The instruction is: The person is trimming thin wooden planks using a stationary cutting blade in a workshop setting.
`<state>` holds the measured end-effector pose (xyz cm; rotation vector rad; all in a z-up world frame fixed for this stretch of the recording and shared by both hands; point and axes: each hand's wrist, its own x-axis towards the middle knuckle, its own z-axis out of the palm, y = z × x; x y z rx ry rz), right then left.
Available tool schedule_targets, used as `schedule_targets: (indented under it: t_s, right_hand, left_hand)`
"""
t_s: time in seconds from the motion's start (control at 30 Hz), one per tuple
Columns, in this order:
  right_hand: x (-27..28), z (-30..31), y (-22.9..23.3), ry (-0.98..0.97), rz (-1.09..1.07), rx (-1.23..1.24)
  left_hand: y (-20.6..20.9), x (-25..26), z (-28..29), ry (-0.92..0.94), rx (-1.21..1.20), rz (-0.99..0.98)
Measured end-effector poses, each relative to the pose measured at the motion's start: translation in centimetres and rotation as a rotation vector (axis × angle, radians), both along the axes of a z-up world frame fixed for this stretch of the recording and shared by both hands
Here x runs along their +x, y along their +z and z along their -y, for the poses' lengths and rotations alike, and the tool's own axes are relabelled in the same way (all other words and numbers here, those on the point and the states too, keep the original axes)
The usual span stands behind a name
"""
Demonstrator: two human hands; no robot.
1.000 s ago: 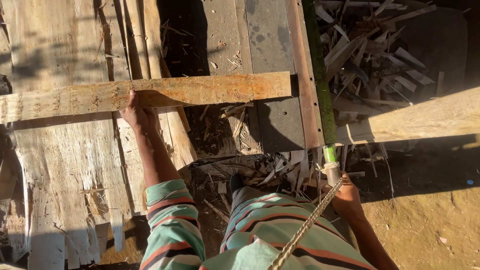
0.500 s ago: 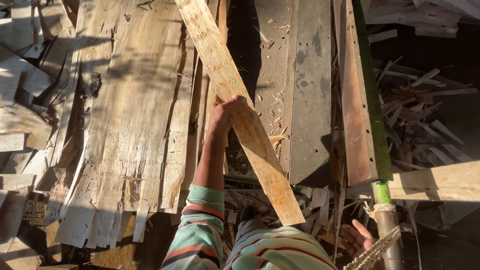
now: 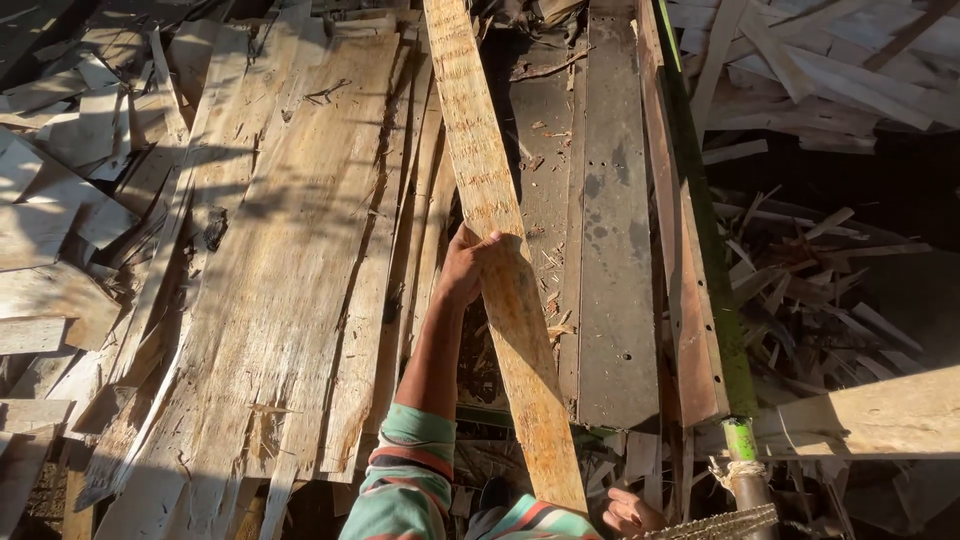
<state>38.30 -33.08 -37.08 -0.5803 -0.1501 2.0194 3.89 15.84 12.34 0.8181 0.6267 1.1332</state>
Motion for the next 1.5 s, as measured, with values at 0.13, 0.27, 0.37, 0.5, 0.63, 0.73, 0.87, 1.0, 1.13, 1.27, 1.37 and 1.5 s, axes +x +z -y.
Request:
schedule_targets:
  t_s: [0.13, 0.27, 0.37, 0.5, 0.63, 0.73, 0.87, 1.0, 1.13, 1.27, 1.37, 1.5]
  right_hand:
    - [-4.7, -4.5, 16.5, 0.325, 0.931, -0.112]
    - [-8.7, -8.0, 26.5, 0.017, 0.884, -0.016]
    - [-10.0, -10.1, 32.1, -0.053, 0.880, -0.072]
    - [-10.3, -10.5, 33.9, -0.066, 0.903, -0.169]
    - [-9.7, -9.3, 32.8, -0.056, 0.947, -0.220]
    - [-9.9, -8.6, 31.5, -0.072, 0.955, -0.262]
    - [-10.9, -8.9, 32.8, -0.151, 0.844, -0.242]
    - [-11.6, -10.1, 32.8, -0.139, 0.870, -0.225]
    - [-11.7, -10.3, 30.6, -0.131, 0.848, -0.170]
    - [-14.3, -12.3, 30.8, -0.080, 0.867, -0.114]
    - [-18.3, -15.8, 36.7, 0.074, 0.936, -0.043]
    - [-23.9, -18.2, 41.4, 0.327, 0.952, 0.235]
  left_hand:
    - [8.5, -2.9, -4.4, 0.002, 0.028, -0.591]
    - [11.8, -5.1, -7.7, -0.041, 0.291, -0.542]
    - [13.5, -7.4, -5.3, -0.072, 0.348, -0.956]
    - [14.9, -9.8, 2.7, -0.246, -0.043, -1.218]
    - [1.5, -18.2, 0.9, -0.521, 0.089, -1.616]
    - [-3.0, -22.1, 1.8, -0.665, 0.080, -1.759]
    - [-5.1, -24.3, 2.2, -0.701, 0.111, -1.781]
    - [-2.1, -23.5, 3.4, -0.657, 0.144, -1.841]
    - [0.4, -21.8, 4.7, -0.579, 0.116, -1.749]
    - [2.5, -20.0, 4.3, -0.500, 0.029, -1.569]
    - [4.2, -18.3, 2.8, -0.371, 0.058, -1.385]
    - [9.5, -16.3, 1.8, -0.114, 0.218, -0.970]
